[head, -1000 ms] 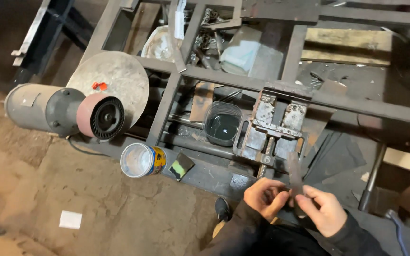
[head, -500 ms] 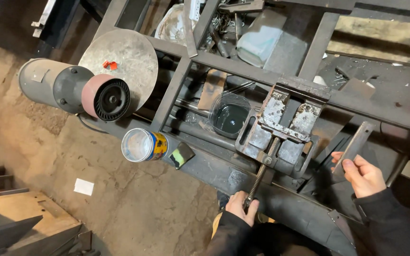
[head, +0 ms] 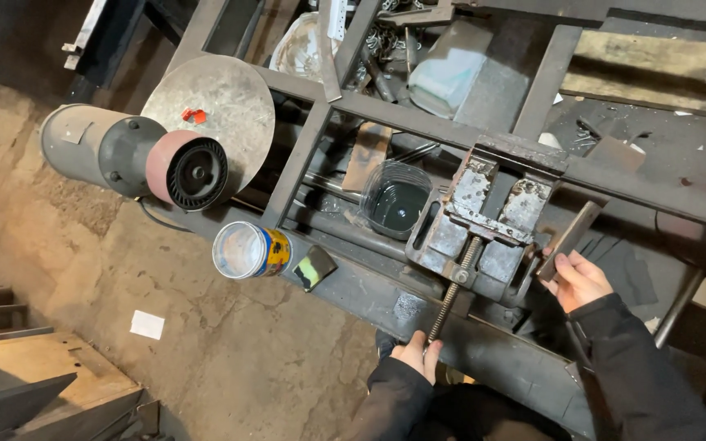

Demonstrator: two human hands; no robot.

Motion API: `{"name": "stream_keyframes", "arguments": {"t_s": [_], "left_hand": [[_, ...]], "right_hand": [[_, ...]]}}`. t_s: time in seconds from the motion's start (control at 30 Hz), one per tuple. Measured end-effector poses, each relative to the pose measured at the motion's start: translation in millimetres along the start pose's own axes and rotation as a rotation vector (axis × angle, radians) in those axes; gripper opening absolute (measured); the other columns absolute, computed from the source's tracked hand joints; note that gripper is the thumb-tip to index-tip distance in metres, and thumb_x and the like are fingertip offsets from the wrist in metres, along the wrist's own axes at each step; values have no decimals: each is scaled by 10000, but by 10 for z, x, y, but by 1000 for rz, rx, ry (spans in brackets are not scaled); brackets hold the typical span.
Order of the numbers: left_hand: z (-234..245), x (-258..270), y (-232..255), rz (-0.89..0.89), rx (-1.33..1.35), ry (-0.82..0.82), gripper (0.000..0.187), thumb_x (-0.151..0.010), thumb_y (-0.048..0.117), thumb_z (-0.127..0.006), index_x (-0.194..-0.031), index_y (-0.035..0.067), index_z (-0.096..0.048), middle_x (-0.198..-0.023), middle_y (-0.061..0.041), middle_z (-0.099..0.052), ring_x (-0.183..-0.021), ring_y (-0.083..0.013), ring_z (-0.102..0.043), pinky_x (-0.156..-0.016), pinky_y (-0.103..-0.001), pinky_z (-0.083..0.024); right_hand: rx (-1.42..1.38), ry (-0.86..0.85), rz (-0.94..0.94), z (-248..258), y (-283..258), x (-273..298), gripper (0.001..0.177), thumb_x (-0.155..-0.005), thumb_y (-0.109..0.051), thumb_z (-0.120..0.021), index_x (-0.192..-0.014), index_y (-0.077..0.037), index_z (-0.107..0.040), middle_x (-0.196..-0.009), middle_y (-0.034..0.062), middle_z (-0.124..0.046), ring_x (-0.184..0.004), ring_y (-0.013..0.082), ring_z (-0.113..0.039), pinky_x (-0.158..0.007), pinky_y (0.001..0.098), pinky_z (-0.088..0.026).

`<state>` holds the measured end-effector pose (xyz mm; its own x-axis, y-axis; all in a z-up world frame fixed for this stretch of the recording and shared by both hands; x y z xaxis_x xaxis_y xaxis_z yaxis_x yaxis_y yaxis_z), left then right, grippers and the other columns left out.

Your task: Clean and lubricate a metal bench vice using a brush and a cloth with solvent.

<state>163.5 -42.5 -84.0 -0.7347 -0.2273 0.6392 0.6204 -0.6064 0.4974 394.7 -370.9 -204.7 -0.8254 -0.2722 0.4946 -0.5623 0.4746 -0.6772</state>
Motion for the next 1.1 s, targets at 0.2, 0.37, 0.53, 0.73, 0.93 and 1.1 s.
{"name": "stream_keyframes", "arguments": {"t_s": [0.2,0.37,0.53,0.73,0.93,1.1], "left_hand": [[-305,-226,-283,-33,-113,6,352,-1110,518,-596,-1204,179,-599,-905,-241,-776,-784,-560,-720,-746,-631,-587],[-356,-145,-392,0,-185,-87,422,-1113,606,-538,-1311,234,-560,-1012,-262,-766,-874,-580,-716,-816,-657,-570],[-457,7,-880,-98,-189,-47,369,-1101,591,-620,-1211,239,-614,-777,-233,-718,-669,-532,-675,-664,-580,-580],[-405,170,-896,-282,-342,74,354,-1092,561,-676,-1125,222,-580,-679,-217,-699,-621,-561,-620,-693,-595,-551],[-959,-18,-1608,-107,-46,19,399,-1038,605,-782,-1187,283,-597,-785,-198,-730,-626,-519,-678,-560,-580,-568],[-624,439,-1793,-524,-13,46,264,-1035,322,-819,-1011,152,-619,-796,-103,-724,-629,-398,-701,-576,-460,-598]], "right_hand": [[43,-2,5,19,-126,28,422,-1174,-99,-521,-1568,49,-555,-1458,138,-666,-1098,199,-661,-1013,363,-542],[273,153,77,-70,-610,467,439,-1168,-41,-444,-1579,87,-531,-1623,204,-601,-1411,301,-595,-1112,391,-485],[365,237,92,-318,-889,899,396,-1183,-5,-412,-1547,107,-522,-1604,253,-600,-1413,368,-604,-1120,485,-494],[390,259,232,-686,-844,1431,304,-1198,1,-416,-1445,130,-537,-1593,269,-606,-1393,345,-590,-1100,486,-504],[441,340,263,-974,-950,1983,327,-1175,54,-392,-1437,168,-550,-1597,295,-604,-1383,362,-589,-1111,508,-522],[504,370,351,-1239,-974,2333,310,-1194,70,-377,-1455,155,-520,-1583,316,-592,-1419,395,-580,-1148,555,-526]]}}
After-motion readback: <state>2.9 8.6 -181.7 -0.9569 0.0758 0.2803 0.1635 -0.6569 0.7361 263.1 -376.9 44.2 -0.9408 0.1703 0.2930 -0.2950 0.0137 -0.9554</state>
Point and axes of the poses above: each hand's wrist, its own x-axis away from the middle knuckle, its own z-axis out of the back of the hand, y = z × x, the point moved 10 cm from there along -x, towards the middle knuckle
